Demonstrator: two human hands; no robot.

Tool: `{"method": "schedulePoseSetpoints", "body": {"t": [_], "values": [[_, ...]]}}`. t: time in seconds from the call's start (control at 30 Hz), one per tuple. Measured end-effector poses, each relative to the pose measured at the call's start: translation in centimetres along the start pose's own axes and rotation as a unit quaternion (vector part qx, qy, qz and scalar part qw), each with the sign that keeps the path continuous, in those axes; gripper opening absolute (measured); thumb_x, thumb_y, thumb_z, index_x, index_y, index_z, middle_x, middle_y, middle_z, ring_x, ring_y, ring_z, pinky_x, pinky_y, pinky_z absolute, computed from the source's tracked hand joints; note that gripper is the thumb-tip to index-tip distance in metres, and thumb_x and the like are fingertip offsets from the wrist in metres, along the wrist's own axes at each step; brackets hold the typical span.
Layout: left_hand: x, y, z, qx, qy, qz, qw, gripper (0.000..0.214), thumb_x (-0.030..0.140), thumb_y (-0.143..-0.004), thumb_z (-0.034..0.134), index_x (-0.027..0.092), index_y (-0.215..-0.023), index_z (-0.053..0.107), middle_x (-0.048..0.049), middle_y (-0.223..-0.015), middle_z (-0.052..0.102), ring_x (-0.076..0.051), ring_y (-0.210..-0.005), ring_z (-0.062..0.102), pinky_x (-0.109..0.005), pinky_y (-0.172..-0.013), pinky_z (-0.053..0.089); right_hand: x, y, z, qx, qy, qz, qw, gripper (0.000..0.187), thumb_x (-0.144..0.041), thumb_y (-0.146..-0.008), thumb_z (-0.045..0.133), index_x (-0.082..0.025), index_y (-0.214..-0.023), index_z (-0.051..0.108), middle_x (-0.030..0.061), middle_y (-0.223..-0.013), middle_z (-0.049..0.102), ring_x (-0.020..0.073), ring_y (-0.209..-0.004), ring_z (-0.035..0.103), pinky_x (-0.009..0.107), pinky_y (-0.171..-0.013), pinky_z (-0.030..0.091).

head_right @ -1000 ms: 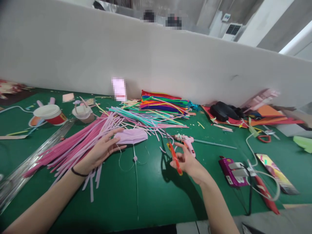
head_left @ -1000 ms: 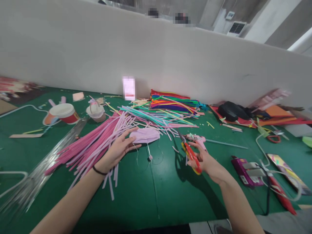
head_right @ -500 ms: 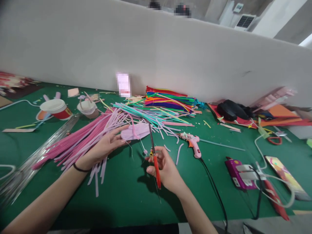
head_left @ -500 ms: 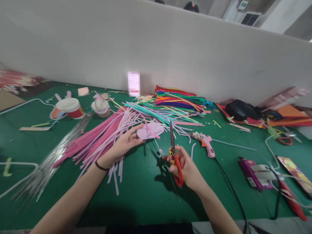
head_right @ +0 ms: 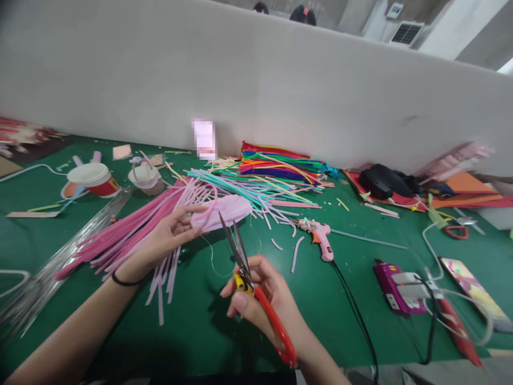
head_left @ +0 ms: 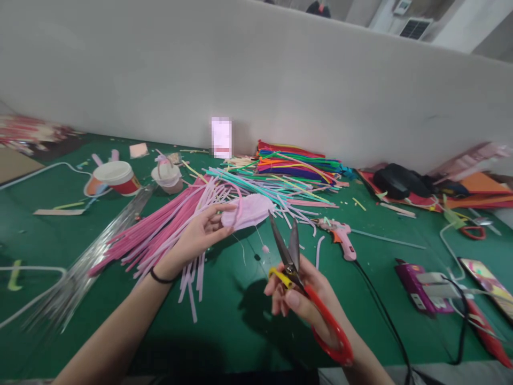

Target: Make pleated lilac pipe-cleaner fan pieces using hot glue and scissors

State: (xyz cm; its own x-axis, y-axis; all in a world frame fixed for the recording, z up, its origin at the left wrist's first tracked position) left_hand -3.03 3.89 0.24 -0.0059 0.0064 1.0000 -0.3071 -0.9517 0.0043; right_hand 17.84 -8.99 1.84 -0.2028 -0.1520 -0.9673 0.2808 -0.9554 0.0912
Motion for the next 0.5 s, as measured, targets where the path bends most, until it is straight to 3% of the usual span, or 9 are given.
{"method": "schedulePoseSetpoints", "body": {"t": [0.07,0.17,0.23,0.3,0.4,0.43,0.5], "values": [[-0.6,0.0,0.6,-0.016,0.012,-0.009,1.000,0.052,0.030,-0.071,0.081,0.019,-0.119,0.063,-0.0060,-0.098,0.070,-0.017,-0.083,0.067,-0.023,-0.073,0.053,-1.0,-1.0,1.2,-0.029,-0.051,0.026,0.998,0.036,-0.042,-0.086,0.068,-0.023,-0.110,0.049,0.0088,-0.104,0.070,0.0175,-0.081,0.069,0.026,-0.064,0.050],[-1.9,-0.2,1.9,-0.047,0.032,-0.030,0.998,0.053,0.031,-0.072,0.081,0.019,-0.119,0.059,-0.0066,-0.095,0.071,-0.020,-0.085,0.069,-0.026,-0.075,0.054,-1.8,-3.7,2.5,-0.093,-0.121,0.091,0.984,0.033,-0.041,-0.086,0.063,-0.021,-0.111,0.052,0.0102,-0.105,0.073,0.0177,-0.079,0.071,0.024,-0.059,0.050],[-2.7,-0.3,2.7,-0.055,0.047,-0.048,0.996,0.052,0.032,-0.073,0.079,0.020,-0.119,0.058,-0.0048,-0.087,0.071,-0.019,-0.080,0.070,-0.025,-0.071,0.054,-1.8,-5.7,2.5,-0.090,-0.110,0.134,0.981,0.031,-0.042,-0.085,0.060,-0.017,-0.104,0.057,0.0120,-0.104,0.073,0.0182,-0.081,0.072,0.023,-0.058,0.052],[-3.1,-0.4,3.3,-0.068,0.056,-0.053,0.995,0.049,0.032,-0.073,0.079,0.020,-0.116,0.059,-0.0061,-0.093,0.072,-0.019,-0.084,0.070,-0.026,-0.074,0.054,-1.6,-7.2,1.8,-0.064,-0.040,0.141,0.987,0.035,-0.042,-0.082,0.065,-0.017,-0.104,0.057,0.0111,-0.103,0.073,0.0197,-0.082,0.073,0.023,-0.058,0.054],[-3.0,-0.3,3.6,-0.082,0.038,-0.053,0.995,0.051,0.033,-0.073,0.079,0.019,-0.117,0.059,-0.0081,-0.102,0.071,-0.019,-0.087,0.069,-0.027,-0.076,0.053,-1.8,-8.2,-0.3,0.006,0.104,0.062,0.993,0.046,-0.039,-0.073,0.075,-0.021,-0.107,0.049,0.0069,-0.097,0.073,0.0213,-0.083,0.073,0.029,-0.063,0.057],[-2.9,-0.2,3.6,-0.080,0.027,-0.052,0.995,0.051,0.033,-0.073,0.079,0.019,-0.118,0.059,-0.0079,-0.102,0.071,-0.018,-0.084,0.069,-0.026,-0.074,0.052,-2.1,-8.2,-1.4,0.049,0.165,0.024,0.985,0.047,-0.036,-0.071,0.077,-0.023,-0.106,0.048,0.0056,-0.095,0.073,0.0212,-0.083,0.072,0.031,-0.067,0.057],[-2.8,-0.1,3.5,-0.079,0.014,-0.049,0.996,0.051,0.033,-0.073,0.079,0.019,-0.118,0.060,-0.0062,-0.098,0.071,-0.015,-0.076,0.067,-0.024,-0.069,0.051,-3.2,-8.1,-3.6,0.152,0.296,-0.046,0.942,0.039,-0.031,-0.072,0.074,-0.024,-0.103,0.051,0.0050,-0.096,0.073,0.0212,-0.086,0.071,0.034,-0.076,0.055]]}}
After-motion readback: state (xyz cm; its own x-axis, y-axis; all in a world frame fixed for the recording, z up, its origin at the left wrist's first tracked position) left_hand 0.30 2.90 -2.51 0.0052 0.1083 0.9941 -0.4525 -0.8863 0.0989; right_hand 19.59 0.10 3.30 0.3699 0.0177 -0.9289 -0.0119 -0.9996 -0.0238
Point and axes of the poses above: each hand's wrist, its own y-axis away from the middle knuckle, its own z-axis out of the palm, x = y × z, the point moved 4 cm from there along -y, towards the middle knuckle
